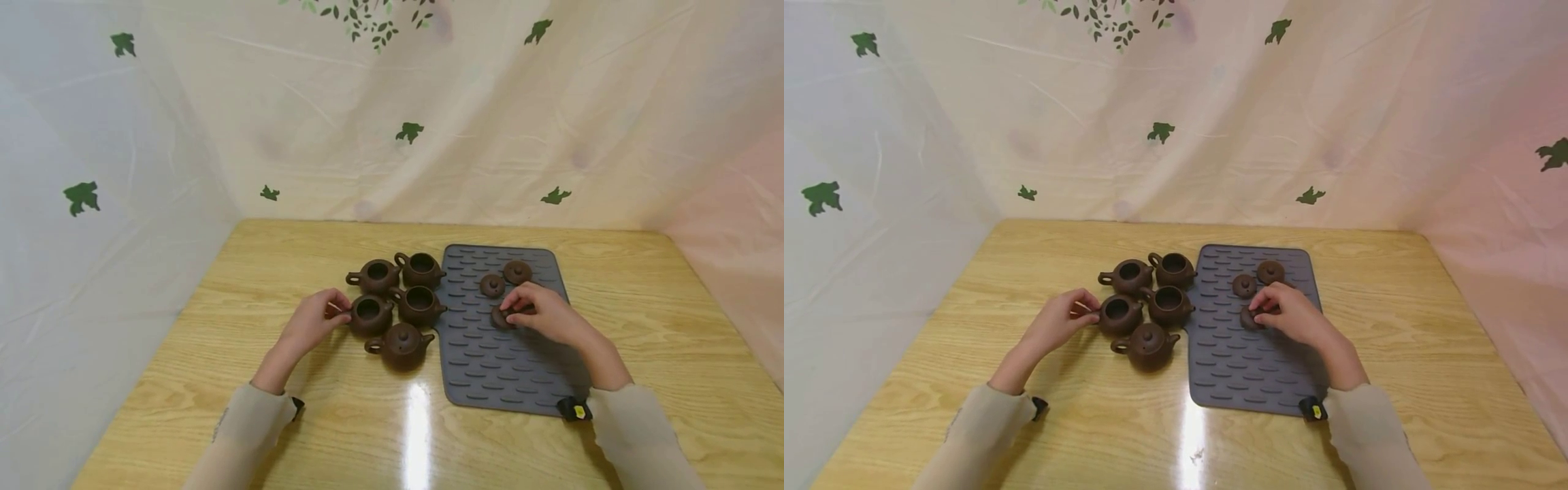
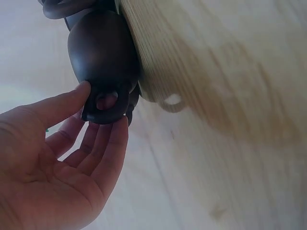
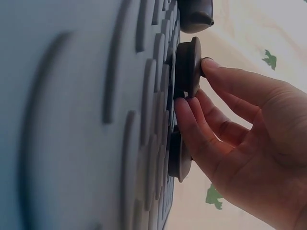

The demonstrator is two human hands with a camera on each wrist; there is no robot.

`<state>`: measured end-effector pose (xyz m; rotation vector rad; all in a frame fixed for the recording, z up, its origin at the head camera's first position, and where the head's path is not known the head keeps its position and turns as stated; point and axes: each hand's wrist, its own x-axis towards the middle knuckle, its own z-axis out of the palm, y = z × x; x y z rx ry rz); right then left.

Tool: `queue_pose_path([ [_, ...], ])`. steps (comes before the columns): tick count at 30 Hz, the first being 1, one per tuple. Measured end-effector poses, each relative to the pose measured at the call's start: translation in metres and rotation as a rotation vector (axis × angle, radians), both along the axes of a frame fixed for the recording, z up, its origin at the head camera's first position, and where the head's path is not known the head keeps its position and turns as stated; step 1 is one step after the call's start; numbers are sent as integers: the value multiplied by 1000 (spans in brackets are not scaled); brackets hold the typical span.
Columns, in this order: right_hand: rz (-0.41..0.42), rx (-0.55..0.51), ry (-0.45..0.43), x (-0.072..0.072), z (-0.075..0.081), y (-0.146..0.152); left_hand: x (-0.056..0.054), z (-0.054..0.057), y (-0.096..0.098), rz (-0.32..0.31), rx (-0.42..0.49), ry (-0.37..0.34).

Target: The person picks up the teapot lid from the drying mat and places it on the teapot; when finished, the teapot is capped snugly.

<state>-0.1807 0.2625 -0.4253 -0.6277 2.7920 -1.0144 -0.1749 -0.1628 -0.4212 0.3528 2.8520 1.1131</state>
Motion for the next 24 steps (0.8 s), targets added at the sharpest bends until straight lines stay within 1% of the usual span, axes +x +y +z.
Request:
queue_pose_path([
  [5, 0, 5, 7, 1, 3, -3, 1, -1, 0, 6, -2, 19],
  [14, 26, 27, 56, 5, 10, -15, 3, -1, 2, 14, -21, 46],
  [18, 34, 32, 61, 7, 14, -22, 2, -1, 3, 17, -23, 47],
  [24, 61, 10, 56, 8, 19, -32, 1, -1, 4, 20, -14, 37],
])
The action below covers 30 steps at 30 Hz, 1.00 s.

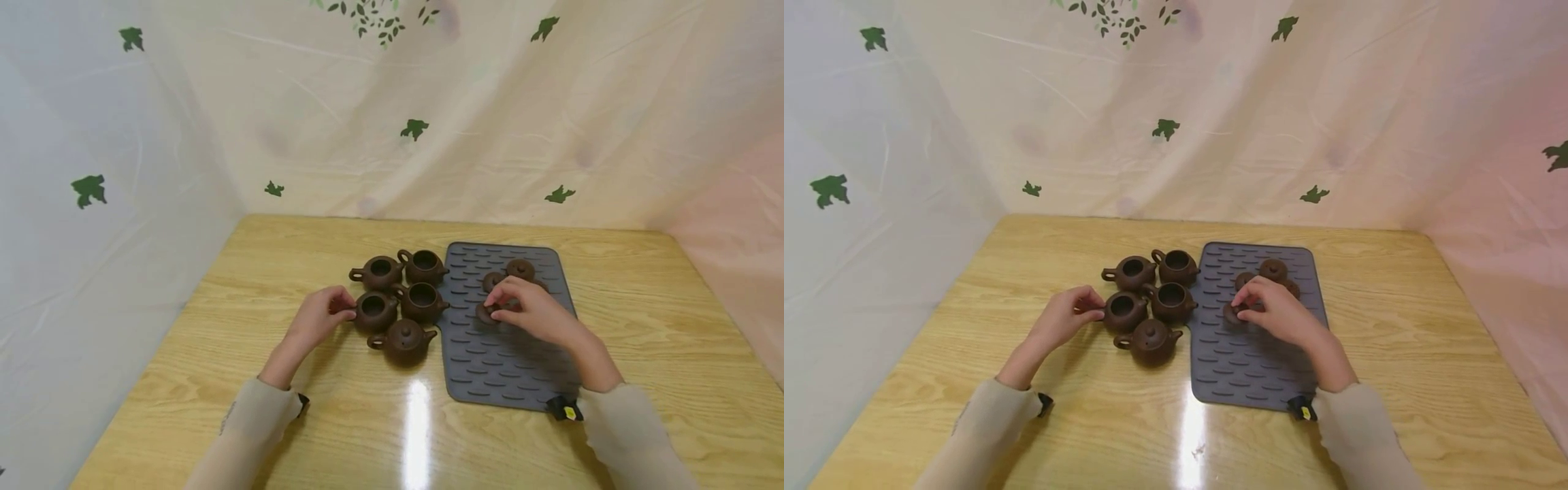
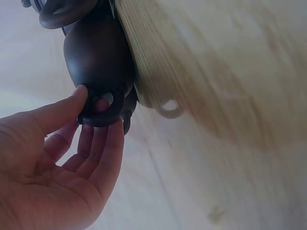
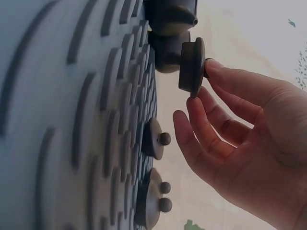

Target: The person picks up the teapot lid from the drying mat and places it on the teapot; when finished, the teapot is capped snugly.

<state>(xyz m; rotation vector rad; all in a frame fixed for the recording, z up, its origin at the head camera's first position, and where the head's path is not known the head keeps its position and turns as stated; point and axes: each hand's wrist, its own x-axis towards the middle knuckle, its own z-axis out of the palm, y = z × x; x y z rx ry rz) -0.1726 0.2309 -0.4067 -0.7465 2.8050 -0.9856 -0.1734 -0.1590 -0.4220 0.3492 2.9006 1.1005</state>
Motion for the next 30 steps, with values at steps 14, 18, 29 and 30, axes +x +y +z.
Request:
queue_pose_path([
  [14, 61, -37, -5, -3, 10, -24, 0, 0, 1, 14, 13, -13],
  [18, 84, -54, 0, -4, 15, -33, 0, -1, 1, 14, 21, -18],
  [29, 134, -82, -3, -11, 20, -64, 0, -1, 0, 16, 31, -21],
  [30, 138, -88, -2, -11, 20, -66, 0, -1, 0, 16, 31, -21],
])
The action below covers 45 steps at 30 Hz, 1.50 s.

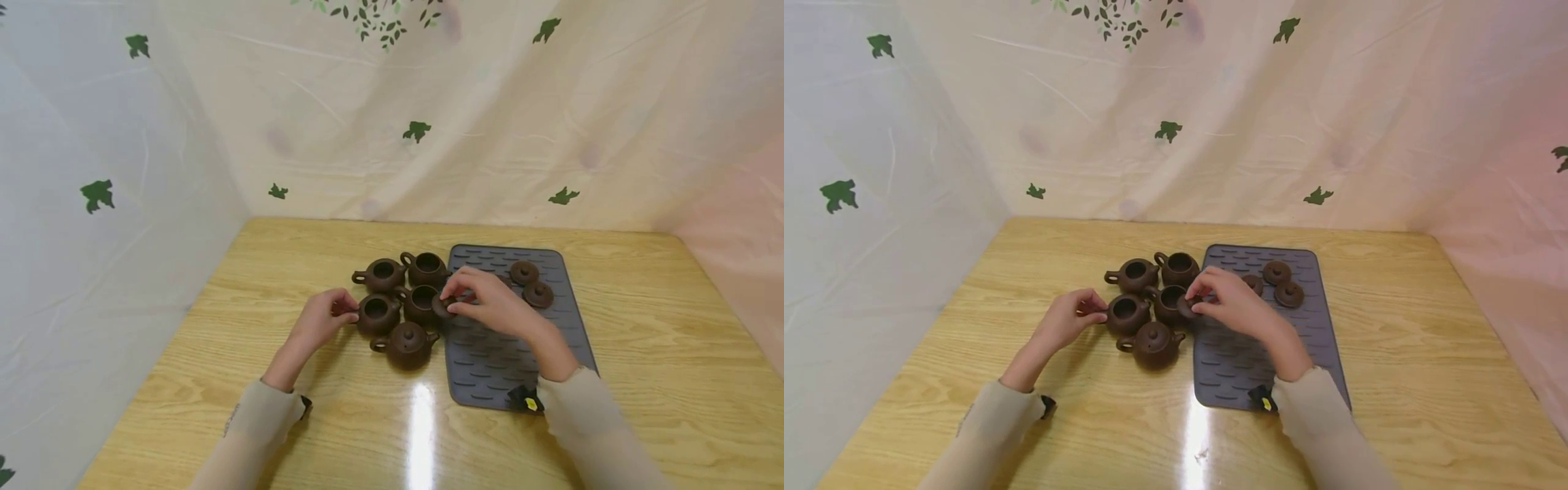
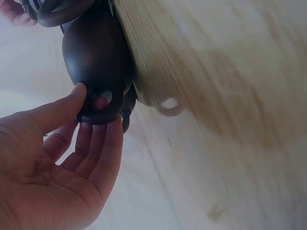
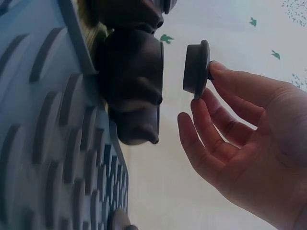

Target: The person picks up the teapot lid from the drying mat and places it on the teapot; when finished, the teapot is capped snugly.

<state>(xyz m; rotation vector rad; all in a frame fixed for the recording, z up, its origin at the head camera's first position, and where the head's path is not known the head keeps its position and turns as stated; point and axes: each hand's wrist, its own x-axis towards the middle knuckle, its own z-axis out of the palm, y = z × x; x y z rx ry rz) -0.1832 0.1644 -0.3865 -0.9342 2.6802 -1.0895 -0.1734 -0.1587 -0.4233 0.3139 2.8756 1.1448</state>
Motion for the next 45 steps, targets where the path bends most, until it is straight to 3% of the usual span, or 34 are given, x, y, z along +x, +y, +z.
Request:
queue_pose_path([
  [12, 32, -26, 13, -8, 2, -45, 0, 0, -1, -1, 11, 2],
  [16, 46, -34, 42, -10, 0, -61, 0, 0, -1, 1, 13, 1],
  [31, 29, -31, 19, -22, -15, -94, 0, 2, -1, 4, 13, -6],
  [45, 30, 93, 56, -24, -13, -109, -2, 5, -2, 1, -3, -17],
])
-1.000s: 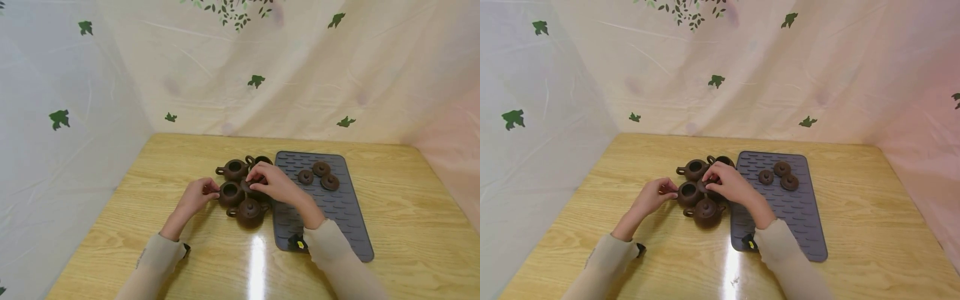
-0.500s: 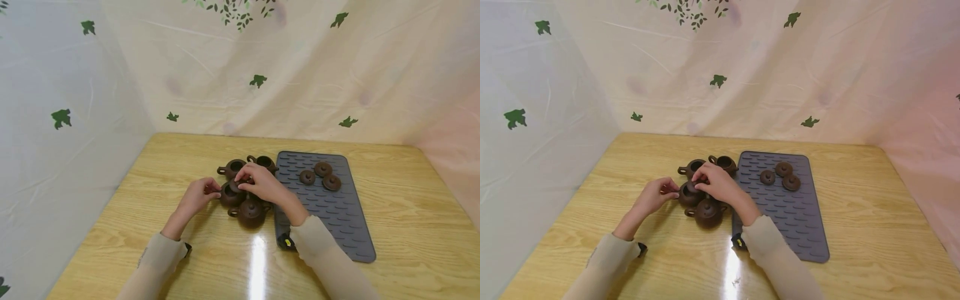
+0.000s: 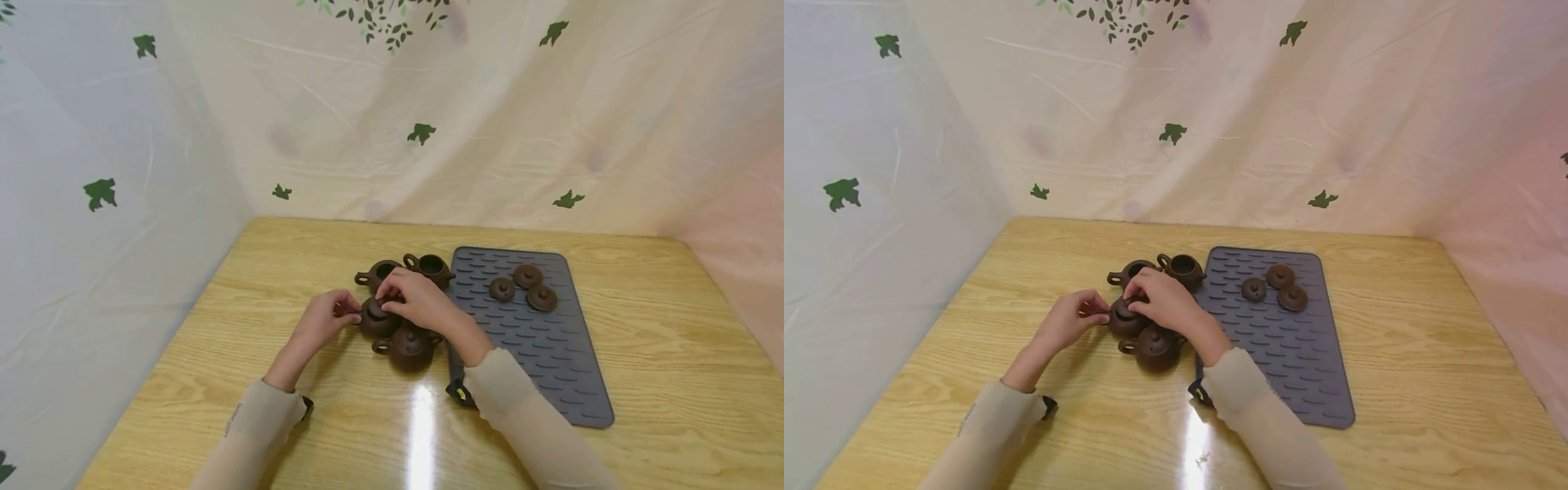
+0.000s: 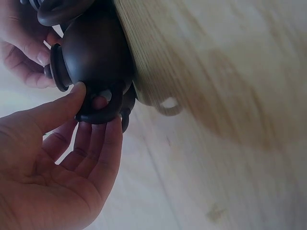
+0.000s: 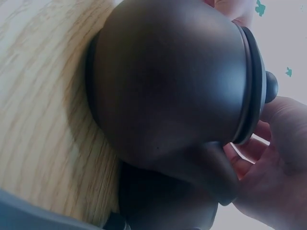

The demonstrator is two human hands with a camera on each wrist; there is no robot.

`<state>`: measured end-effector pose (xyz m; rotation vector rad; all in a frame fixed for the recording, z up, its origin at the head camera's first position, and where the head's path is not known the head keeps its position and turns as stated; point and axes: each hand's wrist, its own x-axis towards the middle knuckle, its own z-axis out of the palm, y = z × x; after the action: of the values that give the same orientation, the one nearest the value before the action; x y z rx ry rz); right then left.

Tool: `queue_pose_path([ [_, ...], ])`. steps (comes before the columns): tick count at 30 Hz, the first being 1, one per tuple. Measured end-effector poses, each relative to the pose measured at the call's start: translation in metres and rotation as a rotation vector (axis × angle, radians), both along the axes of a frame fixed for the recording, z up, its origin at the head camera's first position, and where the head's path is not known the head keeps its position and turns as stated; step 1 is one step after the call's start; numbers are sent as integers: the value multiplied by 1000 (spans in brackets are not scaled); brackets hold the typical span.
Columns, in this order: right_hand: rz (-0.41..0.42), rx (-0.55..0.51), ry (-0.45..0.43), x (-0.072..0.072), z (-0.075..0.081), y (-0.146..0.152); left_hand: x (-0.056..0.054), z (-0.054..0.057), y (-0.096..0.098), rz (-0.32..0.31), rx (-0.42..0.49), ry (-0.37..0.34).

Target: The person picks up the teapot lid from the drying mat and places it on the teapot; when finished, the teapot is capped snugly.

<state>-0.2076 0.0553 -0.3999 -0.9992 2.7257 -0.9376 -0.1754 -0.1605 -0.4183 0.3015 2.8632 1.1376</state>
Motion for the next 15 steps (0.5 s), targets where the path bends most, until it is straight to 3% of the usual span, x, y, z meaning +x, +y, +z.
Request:
queue_pose_path([
  [15, -31, 97, 15, 4, 0, -7, -1, -1, 1, 20, -16, -7],
])
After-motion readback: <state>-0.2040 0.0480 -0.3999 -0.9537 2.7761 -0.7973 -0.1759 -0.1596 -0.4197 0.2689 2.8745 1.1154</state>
